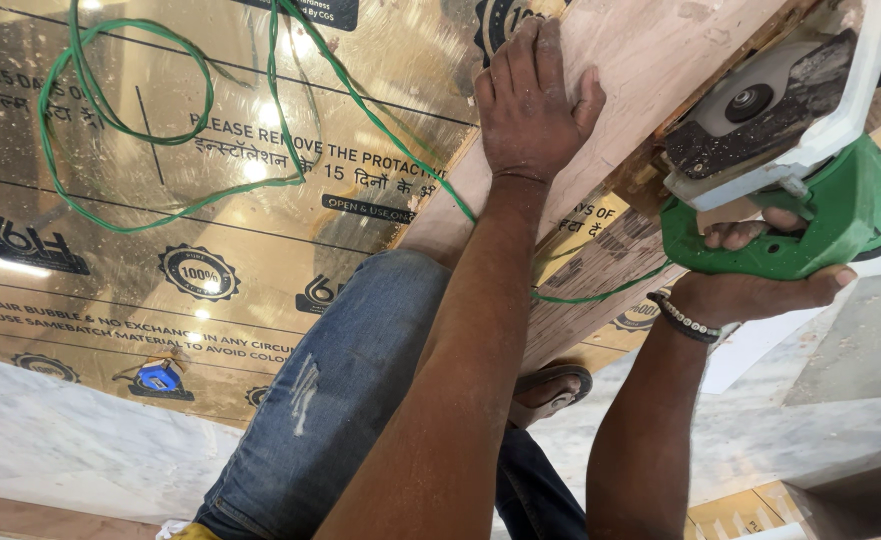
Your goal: The person uses a green circular saw to cut a long piece of light-colored wood placed on a protective floor covering. They guide the saw along the length of the wood with both hands, creating a straight cut while standing in a workshop environment.
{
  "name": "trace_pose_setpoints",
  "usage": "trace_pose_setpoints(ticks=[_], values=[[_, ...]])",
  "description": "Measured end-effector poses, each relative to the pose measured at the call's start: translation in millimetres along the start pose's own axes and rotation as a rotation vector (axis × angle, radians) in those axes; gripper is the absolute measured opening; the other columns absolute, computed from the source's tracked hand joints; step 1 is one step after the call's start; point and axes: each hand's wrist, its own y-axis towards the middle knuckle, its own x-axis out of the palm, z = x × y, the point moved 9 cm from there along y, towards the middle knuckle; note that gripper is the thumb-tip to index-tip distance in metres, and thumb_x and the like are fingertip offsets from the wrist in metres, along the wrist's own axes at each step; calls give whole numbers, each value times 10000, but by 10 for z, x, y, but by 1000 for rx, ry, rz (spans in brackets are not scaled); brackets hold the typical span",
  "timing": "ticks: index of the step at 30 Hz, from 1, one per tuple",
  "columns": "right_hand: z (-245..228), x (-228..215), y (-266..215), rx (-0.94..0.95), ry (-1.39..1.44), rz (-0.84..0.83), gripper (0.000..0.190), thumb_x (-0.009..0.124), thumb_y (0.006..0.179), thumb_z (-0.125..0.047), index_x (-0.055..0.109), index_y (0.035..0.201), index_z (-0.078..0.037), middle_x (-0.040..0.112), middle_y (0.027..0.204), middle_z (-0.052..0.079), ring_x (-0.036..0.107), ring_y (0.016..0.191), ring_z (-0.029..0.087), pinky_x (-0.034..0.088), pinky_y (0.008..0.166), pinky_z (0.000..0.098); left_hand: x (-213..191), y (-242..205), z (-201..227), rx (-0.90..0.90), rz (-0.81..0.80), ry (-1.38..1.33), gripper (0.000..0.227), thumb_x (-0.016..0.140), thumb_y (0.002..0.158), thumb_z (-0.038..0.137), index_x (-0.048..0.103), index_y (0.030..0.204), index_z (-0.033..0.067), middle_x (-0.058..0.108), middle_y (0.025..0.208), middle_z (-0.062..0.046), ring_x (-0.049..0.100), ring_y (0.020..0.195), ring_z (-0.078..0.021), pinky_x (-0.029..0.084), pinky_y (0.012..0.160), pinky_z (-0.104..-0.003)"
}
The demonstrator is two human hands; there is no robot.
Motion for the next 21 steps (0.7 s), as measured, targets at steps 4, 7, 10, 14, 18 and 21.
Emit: trace_pose_setpoints(ticks=[4,7,10,14,18,21], values=[[-6,-37,7,-25,-50,19,885,299,990,-785,645,1032,28,569,717,140,579,557,230,495,488,342,-10,-12,-10,12,3,-4,609,572,979,453,508,1409,26,544,1372,-161,559,1219,-308,439,1031,-479],[7,-57,8,-15,-25,22,892,284,990,-780,645,1039,34,571,722,137,573,551,228,497,490,343,-5,-25,-23,4,-6,-7,613,572,973,457,508,1406,28,548,1365,-161,563,1213,-306,441,1027,-475],[5,-59,5,-18,-33,13,909,286,981,-798,648,1039,33,570,702,138,572,545,226,496,492,336,-12,-36,-25,9,-2,-1,617,572,972,459,506,1407,25,546,1369,-165,563,1216,-312,440,1025,-475],[1,-42,12,-29,-29,-2,917,296,974,-803,651,1041,40,570,707,143,569,541,228,495,490,339,-30,-49,-32,8,7,-5,618,572,975,457,504,1413,27,545,1379,-162,563,1227,-312,440,1032,-475],[-10,-23,11,-36,-18,-17,904,309,985,-792,649,1036,45,566,683,147,568,542,234,495,490,349,-37,-64,-52,7,2,-5,617,575,975,458,506,1413,29,548,1377,-162,563,1222,-312,439,1030,-474],[-9,-10,17,-36,0,-20,897,315,986,-788,645,1030,45,563,703,142,567,542,232,495,486,349,-40,-72,-57,7,2,-6,615,576,972,457,509,1410,30,551,1374,-159,563,1220,-313,437,1030,-475]])
